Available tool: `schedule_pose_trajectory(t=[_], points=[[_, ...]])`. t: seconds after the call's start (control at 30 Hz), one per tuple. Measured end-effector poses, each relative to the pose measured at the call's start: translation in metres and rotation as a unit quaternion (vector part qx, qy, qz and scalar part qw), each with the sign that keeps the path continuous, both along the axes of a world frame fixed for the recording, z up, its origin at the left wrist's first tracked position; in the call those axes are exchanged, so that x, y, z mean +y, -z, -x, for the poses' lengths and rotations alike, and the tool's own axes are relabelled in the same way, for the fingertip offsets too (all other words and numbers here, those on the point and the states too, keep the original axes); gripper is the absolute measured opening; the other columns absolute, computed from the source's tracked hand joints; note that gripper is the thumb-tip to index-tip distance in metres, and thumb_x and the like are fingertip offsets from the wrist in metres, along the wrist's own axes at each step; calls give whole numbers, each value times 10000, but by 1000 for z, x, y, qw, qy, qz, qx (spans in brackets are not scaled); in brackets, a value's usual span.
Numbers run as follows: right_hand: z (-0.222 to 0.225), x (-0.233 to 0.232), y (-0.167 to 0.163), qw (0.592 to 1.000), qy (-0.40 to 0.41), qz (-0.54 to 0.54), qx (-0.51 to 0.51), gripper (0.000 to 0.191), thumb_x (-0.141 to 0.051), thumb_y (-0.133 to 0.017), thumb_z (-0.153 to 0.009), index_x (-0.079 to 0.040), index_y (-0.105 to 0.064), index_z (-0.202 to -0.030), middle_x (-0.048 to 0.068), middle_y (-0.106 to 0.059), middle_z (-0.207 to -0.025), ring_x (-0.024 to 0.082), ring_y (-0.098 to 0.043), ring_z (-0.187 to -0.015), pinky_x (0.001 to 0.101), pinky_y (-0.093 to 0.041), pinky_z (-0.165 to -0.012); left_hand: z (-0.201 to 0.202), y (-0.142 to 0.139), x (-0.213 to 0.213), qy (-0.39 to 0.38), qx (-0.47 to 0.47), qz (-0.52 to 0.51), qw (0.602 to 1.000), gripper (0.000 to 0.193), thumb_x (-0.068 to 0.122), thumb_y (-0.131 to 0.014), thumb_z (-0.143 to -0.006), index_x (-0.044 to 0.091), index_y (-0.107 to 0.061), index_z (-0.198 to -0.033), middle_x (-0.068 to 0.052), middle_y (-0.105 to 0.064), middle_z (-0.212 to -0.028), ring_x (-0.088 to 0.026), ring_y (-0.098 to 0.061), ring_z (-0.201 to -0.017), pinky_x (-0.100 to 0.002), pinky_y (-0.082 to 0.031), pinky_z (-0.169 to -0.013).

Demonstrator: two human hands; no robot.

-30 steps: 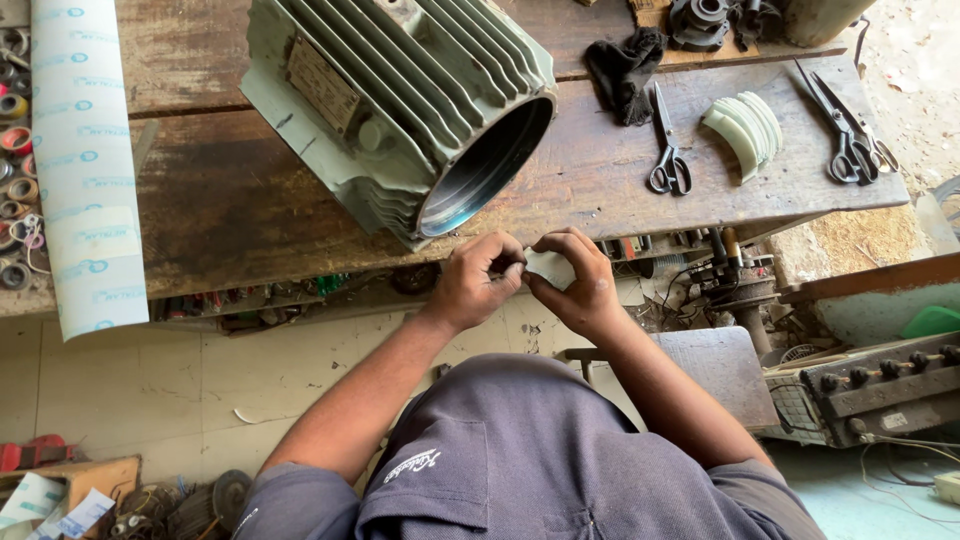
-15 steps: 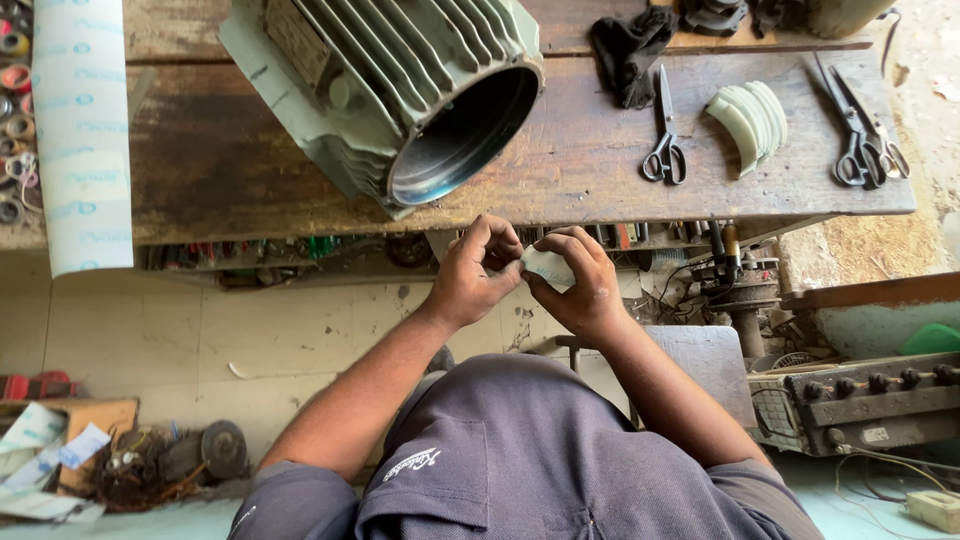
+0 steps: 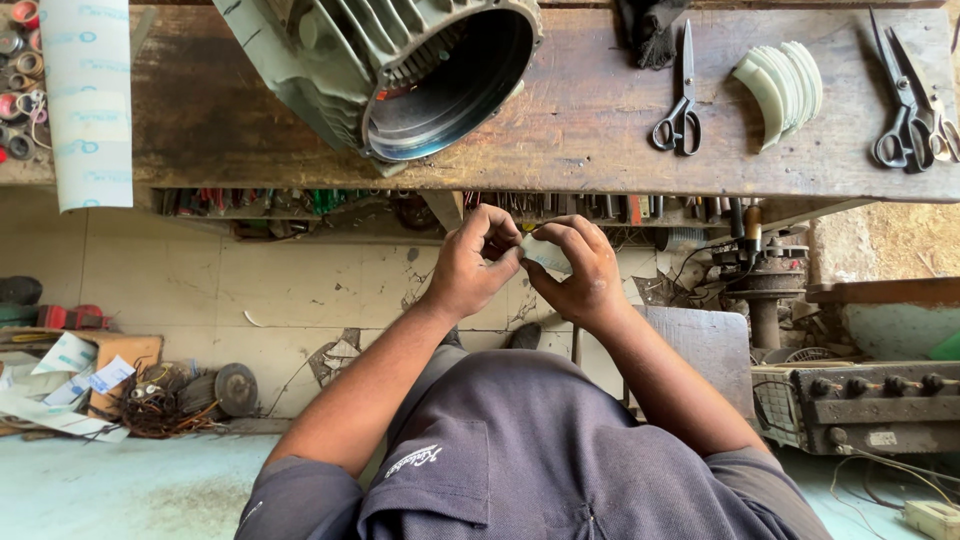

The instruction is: The person fits curved white insulator liners into the rim of an electric motor housing, pressing each piece into place by hand and rotating the heavy motor on the workbench to work around the opening. They occasionally pick up a new liner from the stack beside the motor and continue fitting pieces.

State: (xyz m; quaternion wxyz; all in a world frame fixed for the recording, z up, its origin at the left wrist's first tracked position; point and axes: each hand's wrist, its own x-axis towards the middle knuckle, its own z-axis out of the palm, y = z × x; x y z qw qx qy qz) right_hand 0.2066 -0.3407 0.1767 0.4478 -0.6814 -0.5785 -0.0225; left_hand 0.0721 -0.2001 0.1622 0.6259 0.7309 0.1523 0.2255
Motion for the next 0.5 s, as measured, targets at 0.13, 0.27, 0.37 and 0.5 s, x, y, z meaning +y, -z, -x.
schedule_pose_trajectory(t=[0.13, 0.27, 0.37, 0.5], points=[[-2, -11, -1, 1000, -1, 3, 11, 445, -50, -813, -730, -42, -629, -1135, 130, -664, -1086, 342, -664, -1000, 431, -540, -861, 3, 3, -9, 28, -33, 30, 999, 291, 10, -671, -942, 53, -527, -1191, -16, -634, -1027, -82, -631, -944, -267, -571, -855], [-1, -24, -7, 999, -8, 2, 41, 444, -49, -809, -753, -32, -616, -1153, 147, -654, -1101, 342, -668, -1007, 424, -552, -863, 4, 2, -15, 81, -53, 155, 983, 314, 56, -627, -961, 54, -556, -1267, 10, -606, -1052, -67, -604, -954, -267, -556, -879], [0, -31, -11, 999, -14, -3, 29, 452, -57, -819, -754, -30, -614, -1156, 150, -651, -1104, 342, -668, -1013, 431, -552, -863, -3, 1, -18, 59, -30, 172, 983, 196, 83, -651, -992, 32, -622, -1179, -10, -650, -971, -79, -624, -848, -268, -556, -774], [4, -37, -13, 999, -21, -2, 38, 435, -73, -833, -762, -30, -628, -1144, 144, -656, -1098, 328, -672, -997, 422, -554, -836, -4, -1, -20, 63, -14, 165, 984, 130, 42, -666, -961, 39, -649, -1090, -8, -652, -922, -76, -622, -772, -255, -548, -680]])
